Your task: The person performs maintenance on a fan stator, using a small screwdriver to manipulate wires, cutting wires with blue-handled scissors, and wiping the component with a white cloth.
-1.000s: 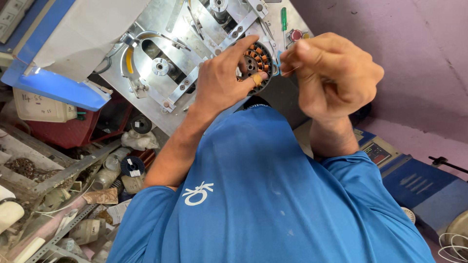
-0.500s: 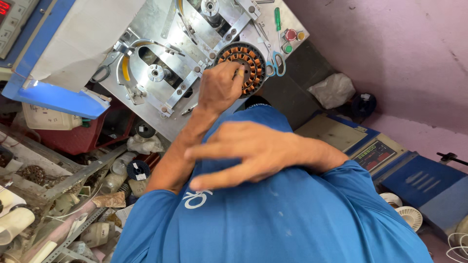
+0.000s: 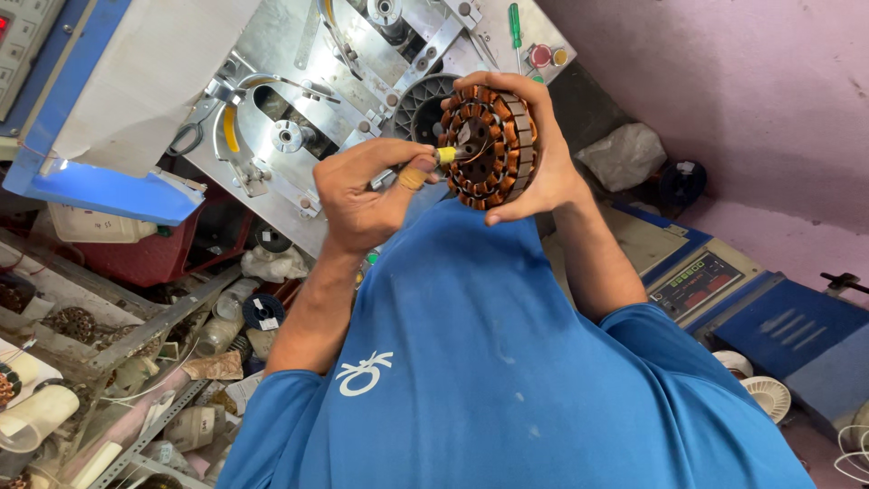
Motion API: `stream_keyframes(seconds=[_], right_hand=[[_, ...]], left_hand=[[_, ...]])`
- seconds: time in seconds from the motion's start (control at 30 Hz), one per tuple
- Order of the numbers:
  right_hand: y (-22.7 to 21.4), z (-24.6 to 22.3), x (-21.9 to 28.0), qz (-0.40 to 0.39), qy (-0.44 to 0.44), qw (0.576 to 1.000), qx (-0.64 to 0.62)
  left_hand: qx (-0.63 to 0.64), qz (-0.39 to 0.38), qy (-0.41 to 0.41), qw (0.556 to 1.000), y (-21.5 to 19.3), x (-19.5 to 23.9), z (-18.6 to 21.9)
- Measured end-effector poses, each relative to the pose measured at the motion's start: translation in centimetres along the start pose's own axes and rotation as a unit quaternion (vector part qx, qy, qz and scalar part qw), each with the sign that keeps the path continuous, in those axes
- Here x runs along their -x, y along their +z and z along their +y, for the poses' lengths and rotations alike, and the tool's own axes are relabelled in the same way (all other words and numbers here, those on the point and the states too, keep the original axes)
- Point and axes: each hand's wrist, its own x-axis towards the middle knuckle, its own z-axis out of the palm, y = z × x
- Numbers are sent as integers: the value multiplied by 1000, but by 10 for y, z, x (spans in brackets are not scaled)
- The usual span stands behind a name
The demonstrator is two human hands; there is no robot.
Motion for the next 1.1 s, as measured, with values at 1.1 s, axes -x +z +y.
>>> stream_keyframes(seconds=[1.1], right_hand=[[-8,44,-18,-57,100,943,312]], left_hand=[[-111,-83,-119,983,-12,40,-90]])
